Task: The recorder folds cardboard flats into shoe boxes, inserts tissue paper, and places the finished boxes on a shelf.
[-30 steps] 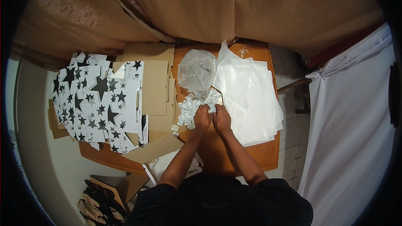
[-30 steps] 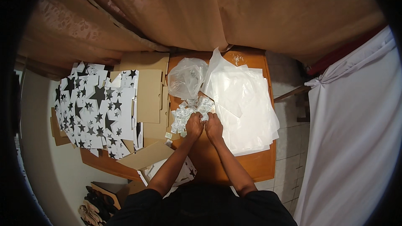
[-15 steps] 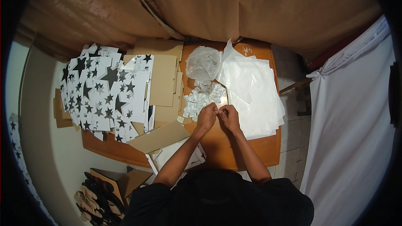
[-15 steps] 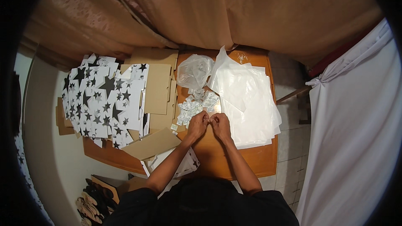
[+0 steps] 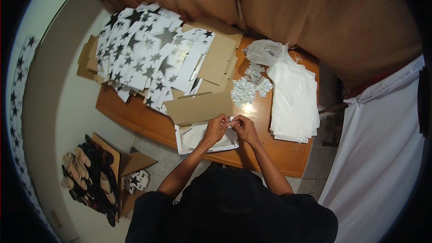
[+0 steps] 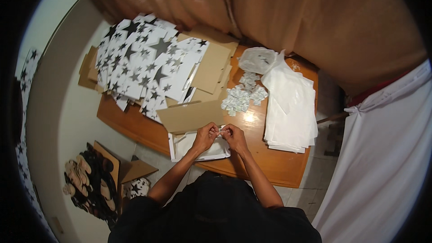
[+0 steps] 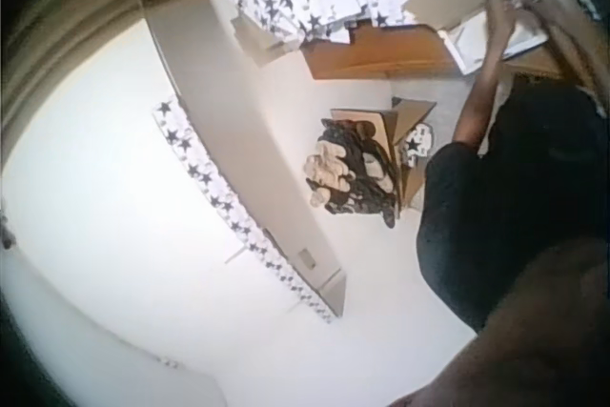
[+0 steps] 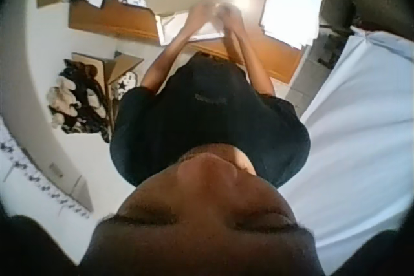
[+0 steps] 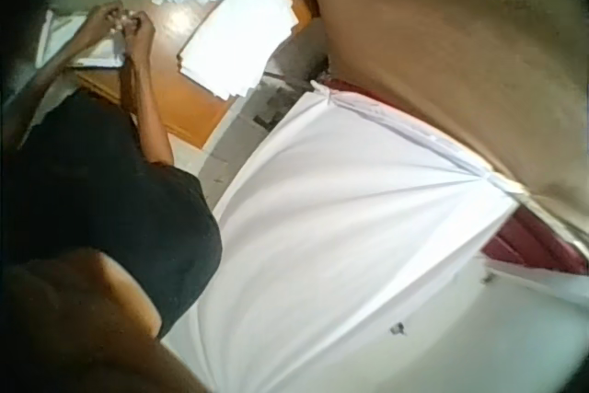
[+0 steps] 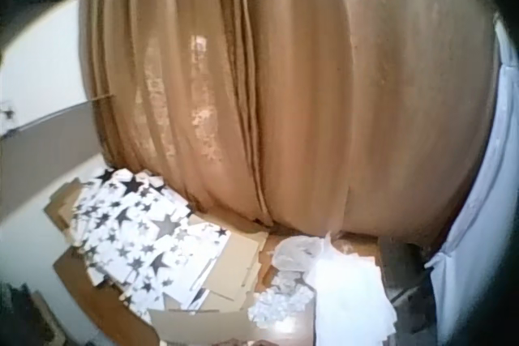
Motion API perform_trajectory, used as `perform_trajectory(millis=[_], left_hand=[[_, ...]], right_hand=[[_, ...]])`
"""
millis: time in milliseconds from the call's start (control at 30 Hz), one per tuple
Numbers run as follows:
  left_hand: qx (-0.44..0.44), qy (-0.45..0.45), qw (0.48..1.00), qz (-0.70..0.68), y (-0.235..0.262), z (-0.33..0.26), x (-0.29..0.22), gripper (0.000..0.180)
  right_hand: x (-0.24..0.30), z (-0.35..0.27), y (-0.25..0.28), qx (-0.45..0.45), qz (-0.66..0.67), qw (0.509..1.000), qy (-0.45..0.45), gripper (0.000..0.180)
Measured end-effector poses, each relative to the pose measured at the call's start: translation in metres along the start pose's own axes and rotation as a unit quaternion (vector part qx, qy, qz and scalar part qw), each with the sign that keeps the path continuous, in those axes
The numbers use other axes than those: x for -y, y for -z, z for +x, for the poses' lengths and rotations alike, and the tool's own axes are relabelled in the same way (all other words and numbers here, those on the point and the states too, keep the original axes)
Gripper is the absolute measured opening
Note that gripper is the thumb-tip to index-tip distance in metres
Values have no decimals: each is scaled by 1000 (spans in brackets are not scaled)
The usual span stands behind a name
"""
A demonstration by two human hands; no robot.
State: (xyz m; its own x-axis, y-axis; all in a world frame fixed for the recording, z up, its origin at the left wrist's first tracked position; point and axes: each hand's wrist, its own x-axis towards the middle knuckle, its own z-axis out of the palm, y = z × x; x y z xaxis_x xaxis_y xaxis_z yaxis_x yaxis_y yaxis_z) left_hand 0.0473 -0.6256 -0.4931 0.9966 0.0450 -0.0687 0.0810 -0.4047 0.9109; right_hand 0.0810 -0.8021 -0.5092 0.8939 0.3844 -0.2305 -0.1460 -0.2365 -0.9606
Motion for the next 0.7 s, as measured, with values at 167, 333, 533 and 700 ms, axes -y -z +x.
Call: perform_trajectory(millis=[167,333,533,700], left_hand=[[-33,59,998,-10,43,-51,30,11],[-64,86,994,-20,64,-81,52,13],[-57,73,995,-36,76,-85,62,15],[-75,33,996,23,87,-83,60,21]], right_hand=[[0,-8,-60,71,-41,997,11,16],[-5,-9,-94,117,-44,992,19,17],[0,-11,-106,82,-136,987,26,18],[8,-14,-100,34,-159,985,50,22]])
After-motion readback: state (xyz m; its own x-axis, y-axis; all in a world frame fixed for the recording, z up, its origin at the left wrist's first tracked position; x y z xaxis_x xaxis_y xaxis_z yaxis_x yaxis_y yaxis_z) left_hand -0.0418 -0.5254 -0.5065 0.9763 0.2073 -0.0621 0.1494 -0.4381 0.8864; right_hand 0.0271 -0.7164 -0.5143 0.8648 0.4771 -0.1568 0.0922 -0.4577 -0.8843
